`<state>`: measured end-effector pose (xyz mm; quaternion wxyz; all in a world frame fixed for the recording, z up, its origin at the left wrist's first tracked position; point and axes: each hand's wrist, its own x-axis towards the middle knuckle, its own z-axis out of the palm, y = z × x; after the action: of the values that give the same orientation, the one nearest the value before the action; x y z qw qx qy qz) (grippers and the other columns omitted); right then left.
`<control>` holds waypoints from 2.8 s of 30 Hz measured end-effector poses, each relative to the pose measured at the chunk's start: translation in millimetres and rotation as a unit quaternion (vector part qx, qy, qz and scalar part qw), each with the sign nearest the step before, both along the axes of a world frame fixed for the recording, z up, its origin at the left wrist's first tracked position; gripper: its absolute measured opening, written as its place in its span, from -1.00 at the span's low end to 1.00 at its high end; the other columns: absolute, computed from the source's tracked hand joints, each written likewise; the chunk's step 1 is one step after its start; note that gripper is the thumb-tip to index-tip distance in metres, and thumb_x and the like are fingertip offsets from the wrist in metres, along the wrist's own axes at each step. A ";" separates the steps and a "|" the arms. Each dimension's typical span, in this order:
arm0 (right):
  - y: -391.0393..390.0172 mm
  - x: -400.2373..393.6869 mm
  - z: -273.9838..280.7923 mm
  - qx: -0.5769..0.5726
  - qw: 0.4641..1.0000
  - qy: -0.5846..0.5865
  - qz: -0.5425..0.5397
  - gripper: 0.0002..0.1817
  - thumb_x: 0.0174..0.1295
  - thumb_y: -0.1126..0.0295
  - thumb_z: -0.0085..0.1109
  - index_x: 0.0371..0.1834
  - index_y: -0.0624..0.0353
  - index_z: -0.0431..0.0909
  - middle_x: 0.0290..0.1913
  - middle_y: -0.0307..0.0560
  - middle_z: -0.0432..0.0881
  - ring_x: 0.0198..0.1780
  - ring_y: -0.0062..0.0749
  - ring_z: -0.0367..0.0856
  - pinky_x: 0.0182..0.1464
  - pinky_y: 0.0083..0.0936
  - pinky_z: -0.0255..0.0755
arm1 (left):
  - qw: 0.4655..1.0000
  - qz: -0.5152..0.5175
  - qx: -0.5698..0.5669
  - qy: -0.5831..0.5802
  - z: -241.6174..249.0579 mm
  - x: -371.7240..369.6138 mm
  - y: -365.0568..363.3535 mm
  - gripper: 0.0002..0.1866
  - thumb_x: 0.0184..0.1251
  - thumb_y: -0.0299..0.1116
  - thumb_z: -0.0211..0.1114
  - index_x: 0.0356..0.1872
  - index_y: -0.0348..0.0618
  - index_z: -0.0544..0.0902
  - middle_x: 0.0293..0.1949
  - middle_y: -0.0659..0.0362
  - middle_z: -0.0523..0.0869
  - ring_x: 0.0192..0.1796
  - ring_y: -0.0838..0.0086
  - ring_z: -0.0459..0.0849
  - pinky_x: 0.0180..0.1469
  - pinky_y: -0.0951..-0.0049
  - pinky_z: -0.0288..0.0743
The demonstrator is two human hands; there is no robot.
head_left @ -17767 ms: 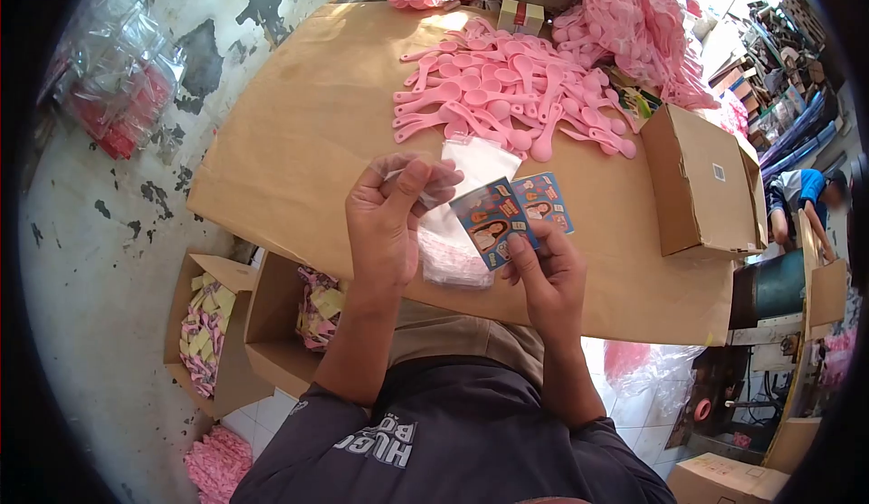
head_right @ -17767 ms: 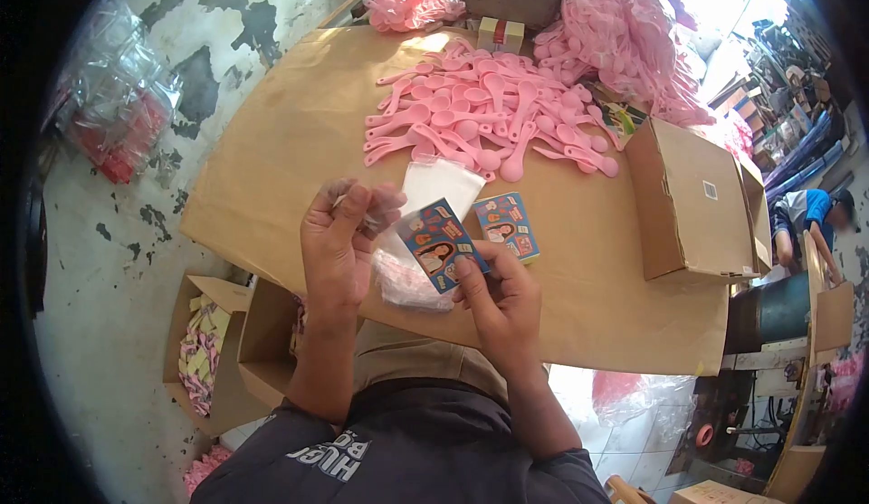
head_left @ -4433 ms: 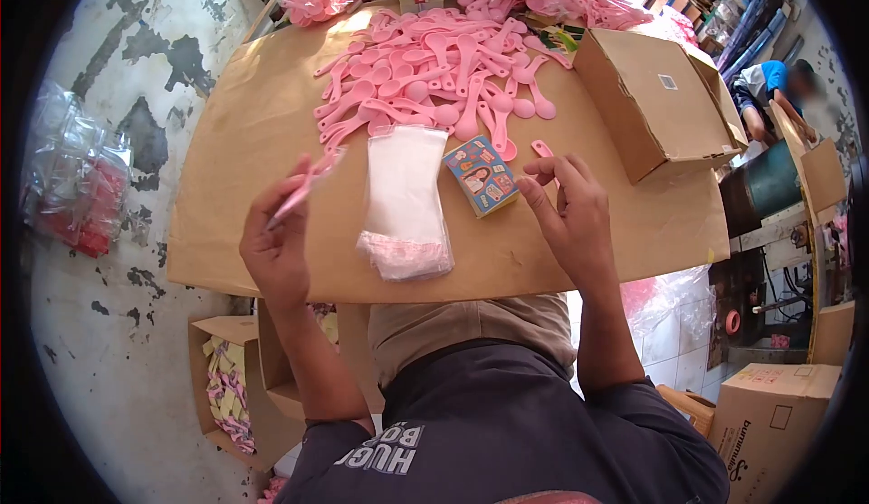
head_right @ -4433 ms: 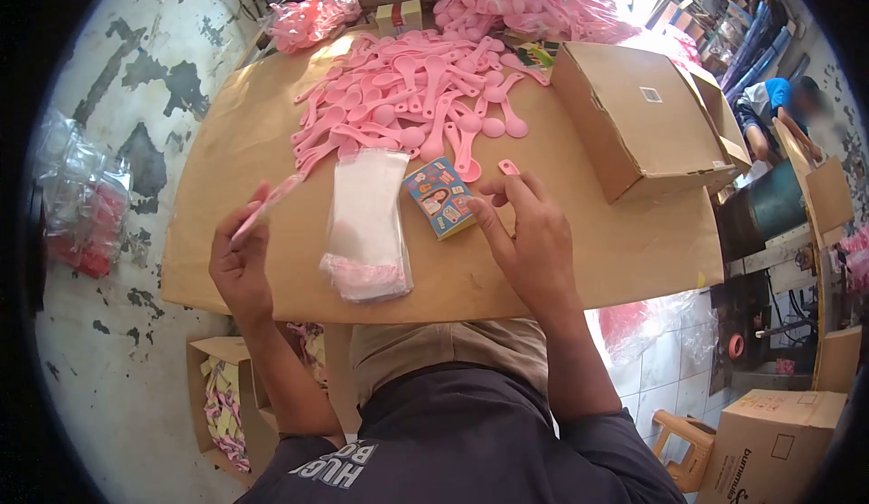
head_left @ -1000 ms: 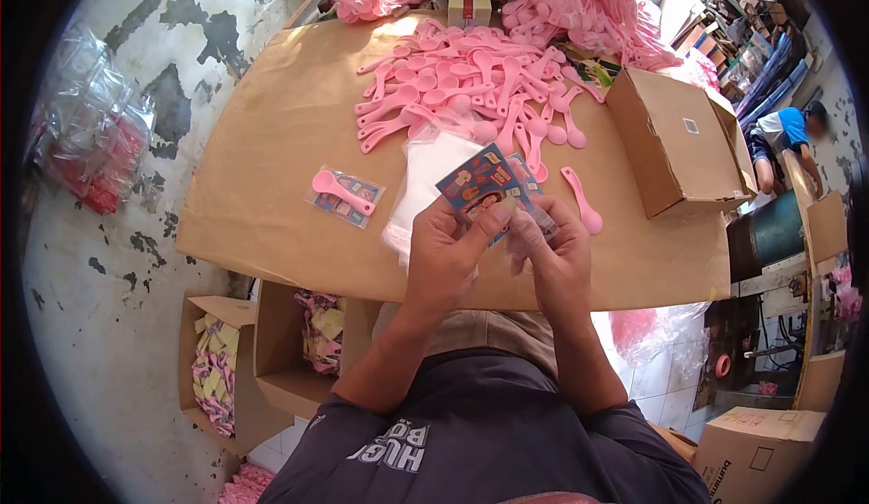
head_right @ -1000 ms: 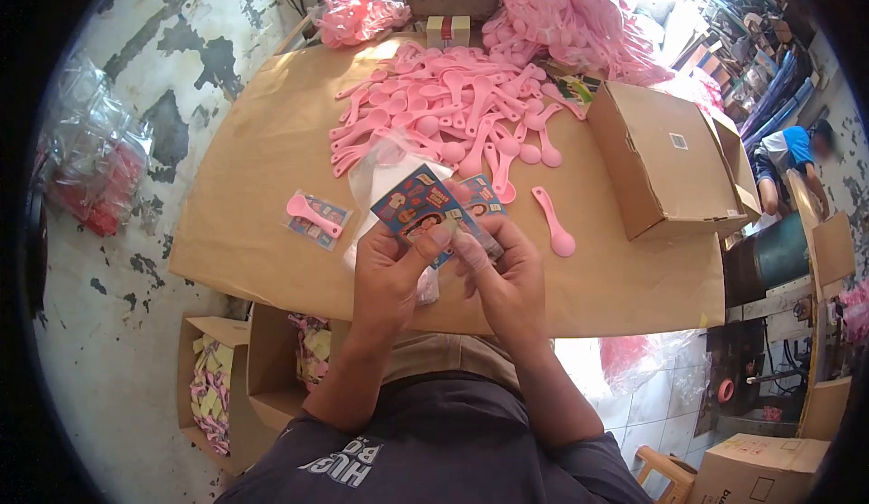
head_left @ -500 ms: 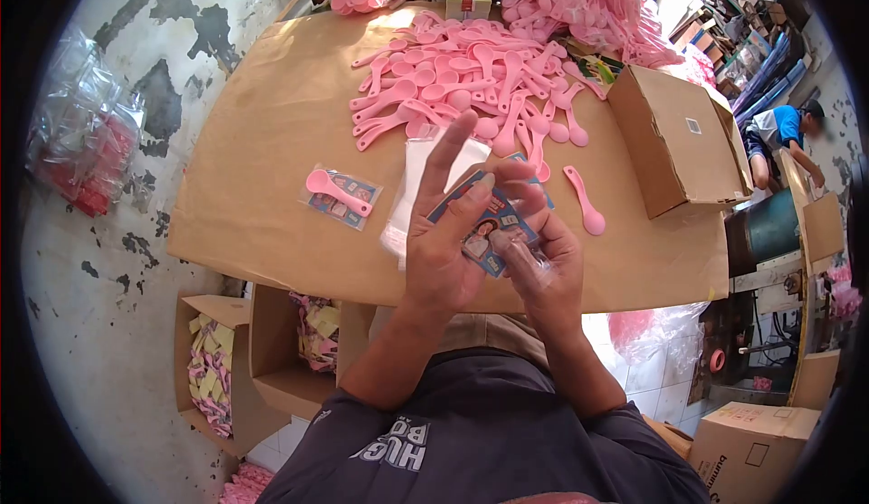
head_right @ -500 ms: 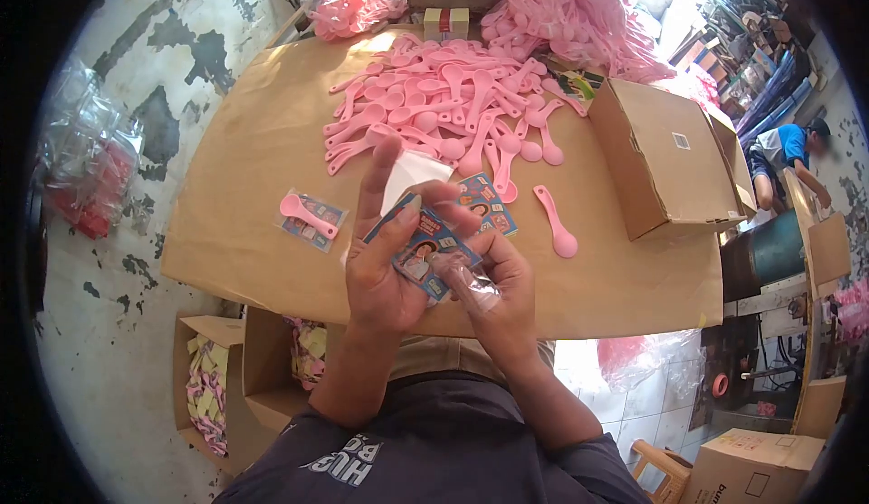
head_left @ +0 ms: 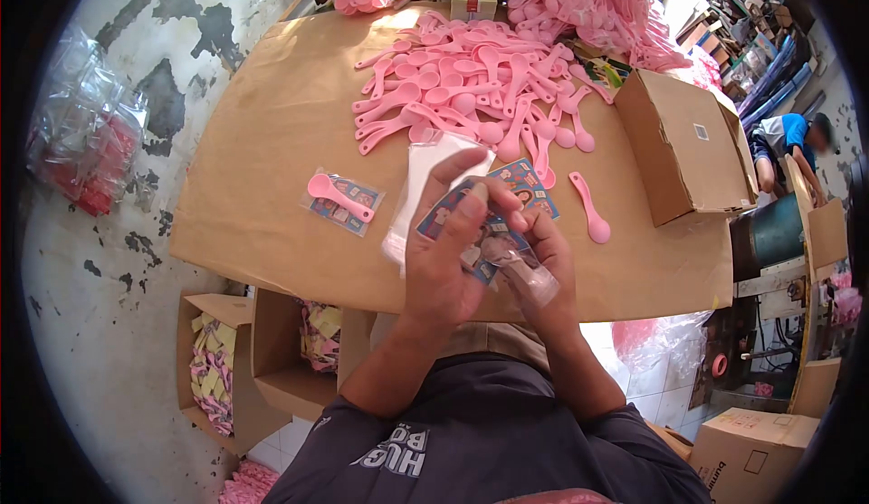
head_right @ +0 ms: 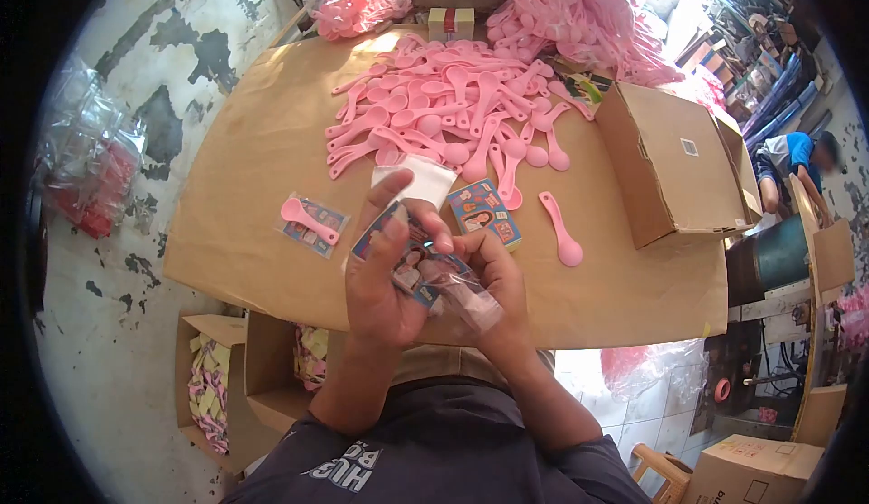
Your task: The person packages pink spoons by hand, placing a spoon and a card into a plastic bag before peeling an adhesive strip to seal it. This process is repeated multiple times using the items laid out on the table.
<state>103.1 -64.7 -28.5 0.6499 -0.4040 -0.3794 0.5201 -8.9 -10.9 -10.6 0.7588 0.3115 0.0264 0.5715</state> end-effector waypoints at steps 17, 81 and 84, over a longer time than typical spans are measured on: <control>-7.9 58.8 14.4 0.086 0.825 -0.512 -0.223 -0.80 0.21 0.50 0.44 -0.09 0.19 0.74 -0.13 -0.04 0.67 -0.14 -0.24 0.66 -0.09 -0.34 0.55 | 0.978 0.126 -0.164 -0.021 -13.6 -35.3 34.0 -0.72 0.61 -0.29 0.27 0.18 -0.17 0.57 -0.28 0.23 0.69 -0.26 0.51 0.66 0.02 0.29 0.68; -20.5 7.2 -0.5 0.062 0.990 -0.097 -0.083 -0.64 0.31 0.62 0.38 0.08 0.19 0.46 -0.12 -0.29 0.55 -0.17 -0.72 0.53 -0.07 -0.72 0.44 | 0.990 -0.096 -0.098 -0.040 -2.7 -0.2 8.9 -0.59 0.70 -0.20 0.09 0.39 -0.17 0.38 0.05 0.03 0.68 0.07 0.32 0.76 0.21 0.07 0.73; -23.1 8.3 1.2 0.076 0.983 -0.134 -0.095 -0.56 0.26 0.61 0.44 0.12 0.18 0.43 -0.11 -0.29 0.54 -0.20 -0.72 0.51 -0.11 -0.71 0.44 | 0.985 -0.121 -0.113 -0.050 -1.4 -2.6 9.0 -0.59 0.70 -0.25 0.08 0.40 -0.20 0.37 0.08 -0.01 0.68 0.09 0.27 0.77 0.19 0.08 0.75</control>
<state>111.3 -87.8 -27.3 0.6688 -0.4534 -0.4612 0.3667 -11.4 -1.9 -12.0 0.8530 0.1956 0.0155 0.4837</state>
